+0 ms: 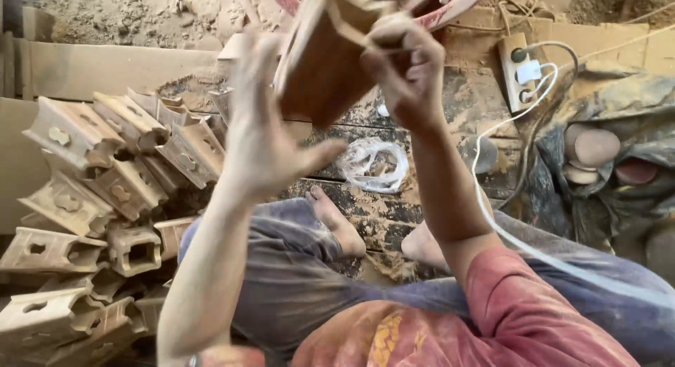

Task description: Applying glue to small decorative wooden components and assembling them in a workshop environment.

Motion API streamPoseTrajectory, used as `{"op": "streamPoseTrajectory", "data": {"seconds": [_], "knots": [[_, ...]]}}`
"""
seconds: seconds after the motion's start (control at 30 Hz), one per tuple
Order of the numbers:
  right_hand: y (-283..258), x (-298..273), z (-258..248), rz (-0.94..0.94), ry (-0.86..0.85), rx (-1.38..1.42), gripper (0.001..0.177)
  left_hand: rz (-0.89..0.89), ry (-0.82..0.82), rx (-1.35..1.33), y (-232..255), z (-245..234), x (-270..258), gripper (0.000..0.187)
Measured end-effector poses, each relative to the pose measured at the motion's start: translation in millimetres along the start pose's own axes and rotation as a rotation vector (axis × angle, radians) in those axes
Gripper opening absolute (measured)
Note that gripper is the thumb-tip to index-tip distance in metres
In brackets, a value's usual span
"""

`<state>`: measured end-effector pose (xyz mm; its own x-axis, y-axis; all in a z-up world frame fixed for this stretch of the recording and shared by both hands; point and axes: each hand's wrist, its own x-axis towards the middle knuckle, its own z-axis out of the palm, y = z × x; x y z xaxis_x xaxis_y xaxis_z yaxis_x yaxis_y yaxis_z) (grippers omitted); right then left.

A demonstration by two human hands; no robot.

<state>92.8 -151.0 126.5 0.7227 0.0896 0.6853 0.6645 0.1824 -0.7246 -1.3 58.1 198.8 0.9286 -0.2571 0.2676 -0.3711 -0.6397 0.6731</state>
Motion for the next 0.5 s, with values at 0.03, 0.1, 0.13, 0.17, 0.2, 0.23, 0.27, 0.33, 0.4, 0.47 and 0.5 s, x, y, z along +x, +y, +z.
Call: {"op": "streamPoseTrajectory", "data": {"seconds": [0.03, 0.1, 0.13, 0.17, 0.2, 0.23, 0.27, 0.33, 0.4, 0.47, 0.5], "knots": [[-7.6, -7.4, -1.5, -0.007, 0.004, -0.007, 0.01, 0.01, 0.0, -0.001, 1.2, 5.1, 7.0, 0.113], [-22.6, -19.8, -4.4, 0.107, -0.128, 0.108, 0.023, -0.053, 0.005, -0.254, 4.7, 14.1, 23.0, 0.112], [-24.8, -24.7, -8.7, 0.097, -0.126, 0.101, 0.023, -0.041, 0.006, -0.255, 1.5, 21.5, 15.9, 0.112], [-26.6, -31.4, -13.9, 0.123, -0.091, 0.183, 0.029, -0.077, 0.088, -0.303, -2.4, 30.9, 7.9, 0.106], [-27.3, -38.2, -18.8, 0.15, -0.055, 0.265, 0.063, -0.114, 0.169, -0.35, -7.4, 40.6, 0.2, 0.101], [-13.3, -52.5, -29.7, 0.16, -0.06, 0.264, 0.063, -0.123, 0.171, -0.356, -8.7, 43.8, -5.5, 0.101], [0.9, -66.6, -40.1, 0.283, -0.047, 0.188, 0.052, -0.078, 0.216, -0.644, -10.6, 46.4, -11.0, 0.091], [42.5, -102.9, -43.9, 0.395, -0.054, 0.119, 0.044, -0.023, 0.285, -0.921, -25.0, 45.6, -20.0, 0.082], [89.9, -160.0, -39.9, 0.973, -0.957, -0.893, 0.025, -0.195, 0.52, -0.861, -44.4, 47.3, -29.4, 0.086], [158.8, -254.1, -36.4, 0.995, -1.063, -0.915, 0.026, -0.267, 0.58, -0.877, -42.0, 44.4, -32.4, 0.082], [192.2, -288.1, -38.1, 1.009, -1.172, -0.944, 0.028, -0.333, 0.648, -0.895, -41.5, 42.4, -32.1, 0.078]]}}
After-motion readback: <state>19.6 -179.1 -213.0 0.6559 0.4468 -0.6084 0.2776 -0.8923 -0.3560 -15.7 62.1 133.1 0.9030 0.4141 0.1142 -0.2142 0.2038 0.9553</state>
